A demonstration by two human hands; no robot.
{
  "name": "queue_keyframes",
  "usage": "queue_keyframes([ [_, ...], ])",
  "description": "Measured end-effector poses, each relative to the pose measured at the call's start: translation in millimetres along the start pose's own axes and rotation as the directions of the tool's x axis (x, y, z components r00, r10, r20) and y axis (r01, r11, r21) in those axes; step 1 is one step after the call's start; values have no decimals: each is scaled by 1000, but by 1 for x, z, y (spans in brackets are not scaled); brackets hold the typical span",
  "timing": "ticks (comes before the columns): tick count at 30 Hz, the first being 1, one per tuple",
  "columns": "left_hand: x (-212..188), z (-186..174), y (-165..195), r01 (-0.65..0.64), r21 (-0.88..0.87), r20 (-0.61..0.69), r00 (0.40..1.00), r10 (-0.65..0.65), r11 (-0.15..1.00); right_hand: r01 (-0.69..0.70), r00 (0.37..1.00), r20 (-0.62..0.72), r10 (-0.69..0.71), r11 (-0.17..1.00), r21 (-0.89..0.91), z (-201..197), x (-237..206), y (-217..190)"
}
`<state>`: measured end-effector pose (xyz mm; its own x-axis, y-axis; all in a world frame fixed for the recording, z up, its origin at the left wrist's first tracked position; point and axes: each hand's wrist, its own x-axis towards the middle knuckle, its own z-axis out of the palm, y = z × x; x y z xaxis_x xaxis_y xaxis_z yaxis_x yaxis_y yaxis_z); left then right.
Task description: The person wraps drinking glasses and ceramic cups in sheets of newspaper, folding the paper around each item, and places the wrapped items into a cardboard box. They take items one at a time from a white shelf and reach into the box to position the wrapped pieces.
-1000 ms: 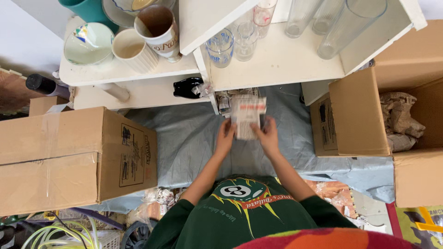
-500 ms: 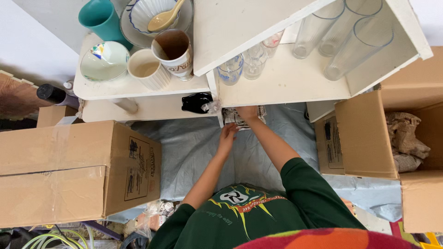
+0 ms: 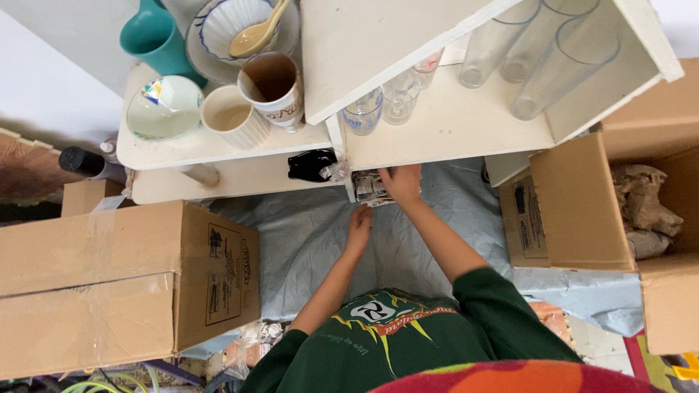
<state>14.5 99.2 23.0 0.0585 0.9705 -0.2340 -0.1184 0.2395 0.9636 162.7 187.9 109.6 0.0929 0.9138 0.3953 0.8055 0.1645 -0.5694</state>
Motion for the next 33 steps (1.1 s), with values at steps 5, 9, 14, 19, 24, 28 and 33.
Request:
queue_keyframes([
  [5,19,0,1,-280,114,11,960,281,953,-31,998,-47,44,968,247,-65,-82,-2],
  [9,34,0,16,-326,80,45,945,323,942,-339,929,45,368,794,505,-117,-136,-8],
  [14,2,49,68,-272,-27,268,925,269,962,-444,872,161,462,610,656,-196,-160,-29],
  [19,-68,118,153,-535,20,601,682,417,845,-271,957,263,119,687,675,-306,-167,-58],
  [24,-90,195,236,-861,16,727,359,586,508,-113,993,104,62,789,604,-421,-162,-49],
  [28,-74,254,264,-902,36,811,278,514,430,-97,979,-112,170,872,480,-479,-150,2],
  [33,-44,325,239,-918,233,907,324,269,320,-250,958,-102,270,952,176,-487,-117,89],
])
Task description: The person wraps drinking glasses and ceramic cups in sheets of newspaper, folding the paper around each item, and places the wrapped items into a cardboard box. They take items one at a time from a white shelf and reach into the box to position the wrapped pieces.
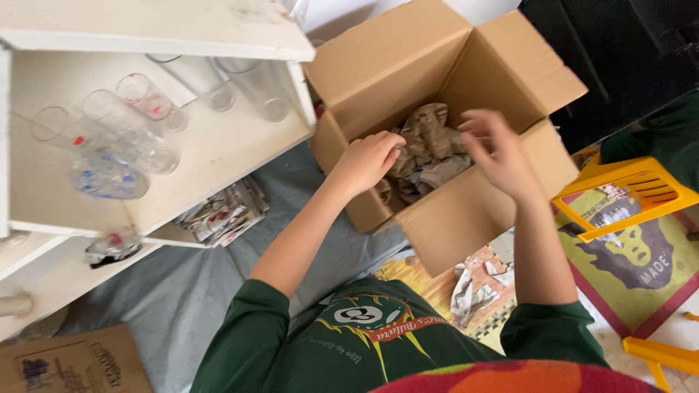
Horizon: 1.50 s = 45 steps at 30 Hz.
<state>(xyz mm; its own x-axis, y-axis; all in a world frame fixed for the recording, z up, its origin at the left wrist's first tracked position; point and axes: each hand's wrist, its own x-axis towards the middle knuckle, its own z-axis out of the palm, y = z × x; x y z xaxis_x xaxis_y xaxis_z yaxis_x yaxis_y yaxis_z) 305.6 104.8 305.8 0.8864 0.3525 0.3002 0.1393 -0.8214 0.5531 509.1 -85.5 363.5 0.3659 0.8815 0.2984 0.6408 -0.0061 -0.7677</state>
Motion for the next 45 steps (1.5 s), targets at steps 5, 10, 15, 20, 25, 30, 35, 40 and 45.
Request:
queue_keyframes([
  [5,65,73,-40,164,325,412,862,-296,931,-18,992,103,78,872,-489,33,12,46],
  [10,127,132,-102,323,521,524,610,-595,790,-50,986,110,129,839,-541,46,5,56],
  [15,124,166,-163,620,557,427,358,-831,553,-43,992,81,101,847,-530,57,2,48],
  [20,98,213,-184,759,445,517,215,-829,475,-118,983,70,170,878,-465,64,1,38],
  [25,84,215,-192,821,372,553,178,-814,433,-94,992,39,121,906,-413,66,1,33],
  [30,93,199,-182,828,359,504,217,-836,431,-105,991,38,129,915,-389,65,2,32],
  [35,109,179,-163,809,367,414,299,-860,459,-121,991,11,136,915,-385,62,5,33],
  [40,148,120,-147,723,293,657,323,-681,626,-124,992,-12,129,910,-396,58,5,37],
  [45,127,18,-80,710,-388,625,672,-398,588,-147,989,-62,134,926,-348,53,7,35],
])
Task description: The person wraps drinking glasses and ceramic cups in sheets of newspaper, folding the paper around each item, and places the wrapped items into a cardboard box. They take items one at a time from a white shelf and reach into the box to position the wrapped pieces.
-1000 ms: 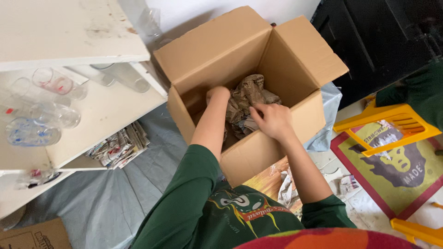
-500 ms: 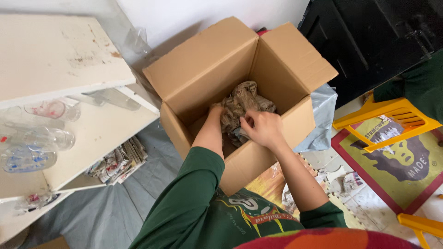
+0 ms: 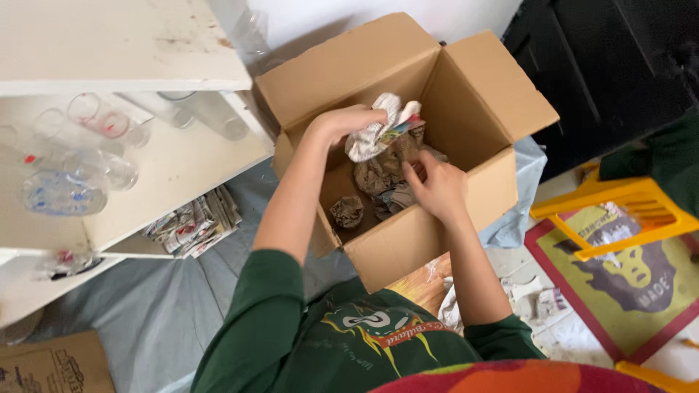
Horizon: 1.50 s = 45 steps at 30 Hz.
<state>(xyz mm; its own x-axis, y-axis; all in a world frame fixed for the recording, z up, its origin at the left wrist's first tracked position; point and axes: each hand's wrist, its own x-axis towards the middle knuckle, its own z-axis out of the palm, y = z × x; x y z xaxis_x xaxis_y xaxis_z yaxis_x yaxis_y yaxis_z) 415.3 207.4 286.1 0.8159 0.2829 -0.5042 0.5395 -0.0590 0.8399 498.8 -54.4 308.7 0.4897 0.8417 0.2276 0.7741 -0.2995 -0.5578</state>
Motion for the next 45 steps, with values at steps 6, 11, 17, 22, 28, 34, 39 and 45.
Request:
queue_keyframes([
  [6,-128,72,-9,-642,-304,-516,732,445,704,171,978,-53,-200,638,751,-1,-20,-31],
  [11,-175,111,-70,-747,-486,-700,643,309,453,4,979,111,-171,559,829,37,-55,-82],
  [17,-218,113,-151,-712,-693,-694,702,162,113,-184,958,252,-140,377,908,78,-65,-111],
  [22,-231,113,-216,-656,-754,-654,754,58,32,-327,917,392,-75,421,846,132,-84,-139],
  [28,-245,112,-292,-655,-755,-655,755,3,-19,-497,863,499,-76,42,867,178,-102,-159],
  [34,-258,112,-334,-578,-793,-598,798,69,-190,-685,700,704,118,-164,709,190,-110,-179],
  [39,-241,127,-363,-503,-820,-549,827,122,-274,-597,795,606,6,-165,785,200,-116,-170],
  [45,-222,135,-365,-616,-785,-620,783,-60,71,-594,804,595,-8,-85,800,195,-108,-161],
])
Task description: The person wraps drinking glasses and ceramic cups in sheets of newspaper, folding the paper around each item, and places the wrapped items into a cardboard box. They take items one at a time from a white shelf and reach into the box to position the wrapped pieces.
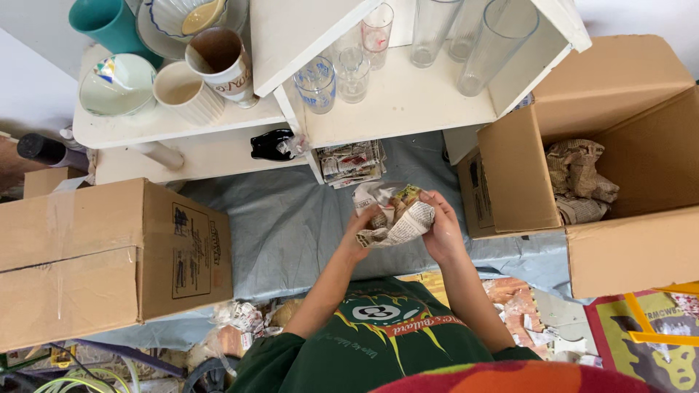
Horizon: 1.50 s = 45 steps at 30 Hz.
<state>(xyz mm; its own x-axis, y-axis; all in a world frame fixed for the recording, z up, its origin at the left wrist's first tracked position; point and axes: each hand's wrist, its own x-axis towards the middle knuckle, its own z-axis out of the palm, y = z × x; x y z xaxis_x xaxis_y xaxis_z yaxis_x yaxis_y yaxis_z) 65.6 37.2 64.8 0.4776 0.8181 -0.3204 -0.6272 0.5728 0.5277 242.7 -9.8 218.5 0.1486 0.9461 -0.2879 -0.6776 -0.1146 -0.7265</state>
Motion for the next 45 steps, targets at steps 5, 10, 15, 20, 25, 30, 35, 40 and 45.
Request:
queue_keyframes([
  [5,-6,37,16,58,-288,-87,992,-87,956,436,868,63,-492,697,-569,32,-5,-18],
  [10,-11,61,19,-115,-93,-392,917,70,989,682,486,580,-654,-130,-719,56,-35,-22],
  [15,-5,40,11,-214,-41,-449,877,173,976,524,845,513,-153,41,-851,58,-26,-5],
  [20,2,26,3,-245,-168,-355,919,173,955,261,964,259,58,-35,-965,41,0,10],
  [25,-1,31,-10,-234,98,-234,939,250,967,395,918,395,18,4,-919,27,26,22],
  [30,8,18,-19,-407,176,-249,862,441,896,436,890,456,12,270,-859,6,30,37],
  [35,14,-2,-6,-337,-232,-306,916,261,912,276,930,364,51,557,-784,-29,45,60],
  [40,14,8,6,-279,-286,-346,922,173,917,43,935,289,208,740,-671,-44,51,80],
  [45,9,16,4,-341,11,-354,878,323,940,5,918,264,294,660,-752,-30,44,78],
])
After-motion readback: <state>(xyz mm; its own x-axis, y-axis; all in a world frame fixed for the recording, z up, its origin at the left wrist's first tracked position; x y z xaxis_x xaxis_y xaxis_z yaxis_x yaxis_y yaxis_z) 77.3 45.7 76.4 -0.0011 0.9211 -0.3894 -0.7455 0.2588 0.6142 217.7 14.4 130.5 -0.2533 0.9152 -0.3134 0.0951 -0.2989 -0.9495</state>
